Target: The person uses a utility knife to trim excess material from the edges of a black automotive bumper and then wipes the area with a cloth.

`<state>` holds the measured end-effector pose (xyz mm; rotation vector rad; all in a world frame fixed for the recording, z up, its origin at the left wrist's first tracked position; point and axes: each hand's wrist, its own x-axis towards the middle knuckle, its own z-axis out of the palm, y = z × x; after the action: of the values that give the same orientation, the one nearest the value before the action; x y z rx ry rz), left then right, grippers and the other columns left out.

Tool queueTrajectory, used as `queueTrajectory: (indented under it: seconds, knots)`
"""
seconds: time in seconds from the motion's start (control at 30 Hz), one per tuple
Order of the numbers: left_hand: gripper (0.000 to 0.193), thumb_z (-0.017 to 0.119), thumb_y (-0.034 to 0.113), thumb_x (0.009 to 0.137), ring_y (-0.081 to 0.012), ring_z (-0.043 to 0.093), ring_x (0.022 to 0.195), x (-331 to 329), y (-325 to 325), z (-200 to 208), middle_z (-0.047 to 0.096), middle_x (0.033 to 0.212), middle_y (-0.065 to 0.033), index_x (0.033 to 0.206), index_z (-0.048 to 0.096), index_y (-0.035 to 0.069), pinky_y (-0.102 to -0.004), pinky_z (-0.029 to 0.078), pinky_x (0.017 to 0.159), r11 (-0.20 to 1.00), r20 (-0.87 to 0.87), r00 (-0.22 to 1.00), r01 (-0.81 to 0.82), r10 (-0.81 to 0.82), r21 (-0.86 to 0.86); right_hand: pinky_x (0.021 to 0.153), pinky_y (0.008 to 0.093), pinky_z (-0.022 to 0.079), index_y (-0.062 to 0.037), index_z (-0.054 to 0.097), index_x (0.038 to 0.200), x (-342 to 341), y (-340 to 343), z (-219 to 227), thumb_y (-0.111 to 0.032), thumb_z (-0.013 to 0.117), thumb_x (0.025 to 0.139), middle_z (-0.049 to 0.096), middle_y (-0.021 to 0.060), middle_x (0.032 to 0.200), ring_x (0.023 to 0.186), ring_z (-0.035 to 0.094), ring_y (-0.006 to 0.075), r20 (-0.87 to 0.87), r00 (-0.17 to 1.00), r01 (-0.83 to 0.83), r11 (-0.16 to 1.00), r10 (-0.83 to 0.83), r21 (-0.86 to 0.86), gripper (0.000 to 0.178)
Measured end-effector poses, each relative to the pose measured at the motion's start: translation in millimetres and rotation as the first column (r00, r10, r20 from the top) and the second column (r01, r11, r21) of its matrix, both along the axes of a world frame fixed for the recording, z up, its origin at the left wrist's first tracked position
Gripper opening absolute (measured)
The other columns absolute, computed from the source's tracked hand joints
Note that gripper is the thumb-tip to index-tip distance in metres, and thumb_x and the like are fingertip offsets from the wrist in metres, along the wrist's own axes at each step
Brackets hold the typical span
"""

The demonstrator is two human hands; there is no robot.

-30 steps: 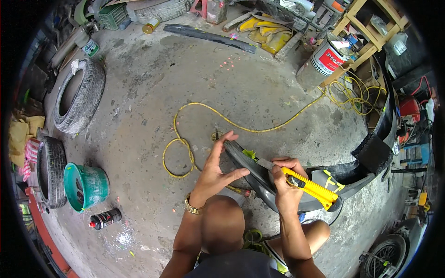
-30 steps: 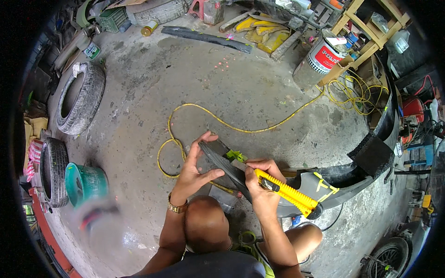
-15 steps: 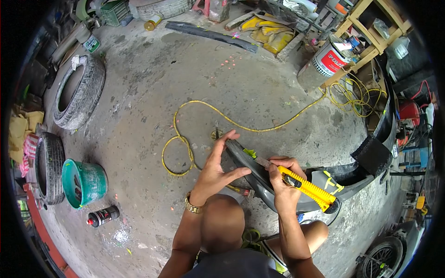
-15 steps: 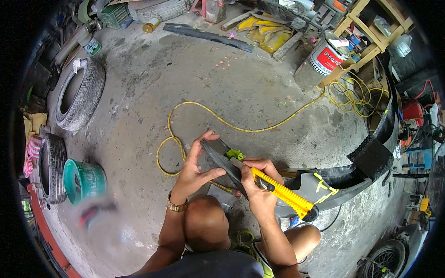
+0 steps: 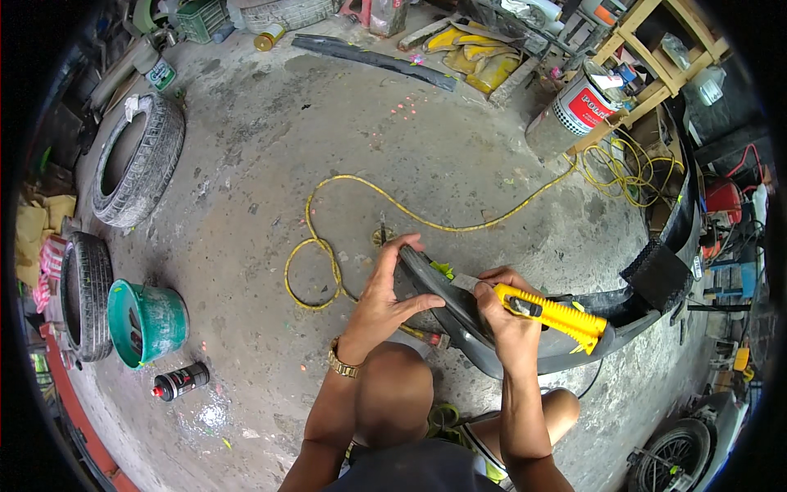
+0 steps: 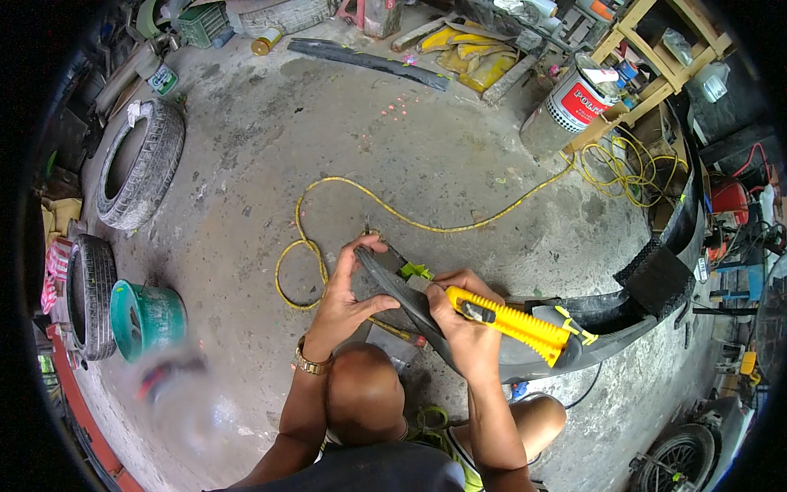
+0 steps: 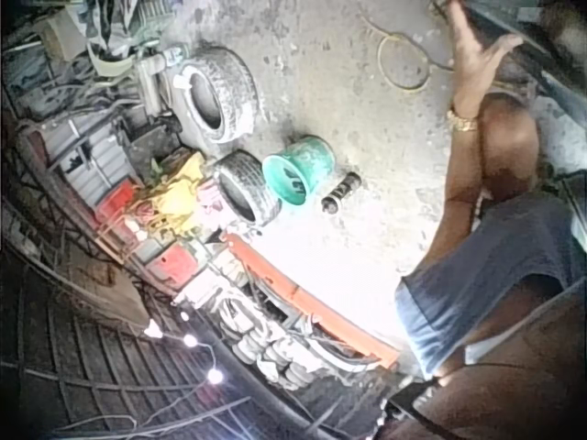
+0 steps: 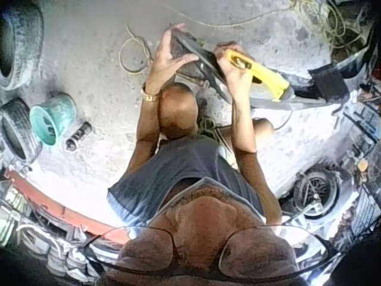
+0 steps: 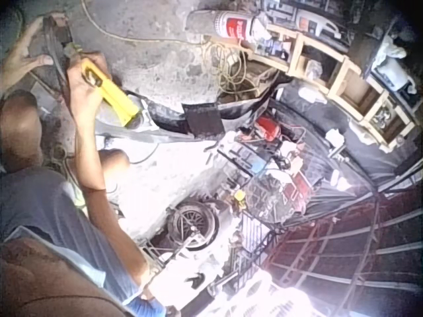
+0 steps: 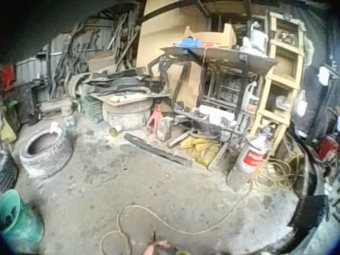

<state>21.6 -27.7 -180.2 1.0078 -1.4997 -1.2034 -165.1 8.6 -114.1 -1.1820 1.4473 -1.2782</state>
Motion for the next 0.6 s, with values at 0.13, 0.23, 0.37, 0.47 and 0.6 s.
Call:
queueTrajectory:
  seconds: [0.13, 0.23, 0.37, 0.47, 0.6]
  knots:
    - [0.089, 0.090, 0.022, 0.073, -0.0233, 0.049, 0.124, -0.6, 0.7, -0.4, 0.054, 0.130, -0.0103, 0.145, 0.040, 0.009, -0.0380, 0.037, 0.109, 1.000, 0.039, 0.999, -0.017, 0.017, -0.010, 0.075, 0.0266, 0.048, -0.0003, 0.065, 0.087, -3.8, -6.8, -8.6, -0.006, 0.067, 0.089, 0.065, 0.0030, 0.087, 0.079, 0.058, 0.0100, 0.252, 0.968, -0.013, 0.992, -0.019, 0.126, 0.007]
    - [0.089, 0.090, 0.022, 0.073, -0.0236, 0.049, 0.124, -0.7, 0.6, -0.9, 0.054, 0.130, -0.0105, 0.145, 0.041, 0.009, -0.0384, 0.037, 0.109, 1.000, 0.046, 0.999, -0.020, 0.020, 0.002, 0.080, 0.0283, 0.047, -0.0019, 0.065, 0.087, -5.5, -7.6, -20.1, -0.007, 0.066, 0.088, 0.062, 0.0040, 0.086, 0.082, 0.059, 0.0118, 0.371, 0.928, -0.019, 0.991, -0.033, 0.135, 0.005]
    - [0.089, 0.090, 0.023, 0.073, -0.0223, 0.048, 0.128, -1.1, 0.5, -3.9, 0.054, 0.132, -0.0076, 0.146, 0.040, 0.010, -0.0412, 0.035, 0.111, 1.000, 0.034, 0.999, -0.012, 0.011, 0.023, 0.077, 0.0262, 0.046, -0.0008, 0.063, 0.086, -3.5, -5.6, -25.5, -0.005, 0.065, 0.087, 0.062, 0.0059, 0.089, 0.077, 0.059, 0.0129, 0.457, 0.886, 0.039, 0.995, -0.075, 0.089, 0.005]
    - [0.089, 0.089, 0.023, 0.073, -0.0209, 0.047, 0.132, 0.1, 0.6, -5.4, 0.054, 0.134, -0.0046, 0.146, 0.040, 0.011, -0.0434, 0.033, 0.112, 0.999, 0.013, 1.000, -0.006, 0.005, 0.038, 0.079, 0.0278, 0.048, -0.0009, 0.062, 0.086, 1.3, -1.7, -23.9, -0.004, 0.063, 0.087, 0.061, 0.0070, 0.092, 0.079, 0.059, 0.0132, 0.327, 0.942, 0.076, 0.997, -0.082, 0.031, 0.004]
    - [0.088, 0.089, 0.023, 0.074, -0.0200, 0.045, 0.133, 0.6, 0.1, -8.1, 0.053, 0.134, -0.0041, 0.146, 0.040, 0.011, -0.0430, 0.033, 0.112, 0.999, 0.010, 1.000, 0.004, -0.005, 0.038, 0.077, 0.0256, 0.044, 0.0003, 0.062, 0.083, 5.5, -0.8, -21.2, -0.001, 0.063, 0.088, 0.062, 0.0044, 0.088, 0.080, 0.056, 0.0096, 0.200, 0.977, 0.073, 0.997, -0.069, -0.012, 0.005]
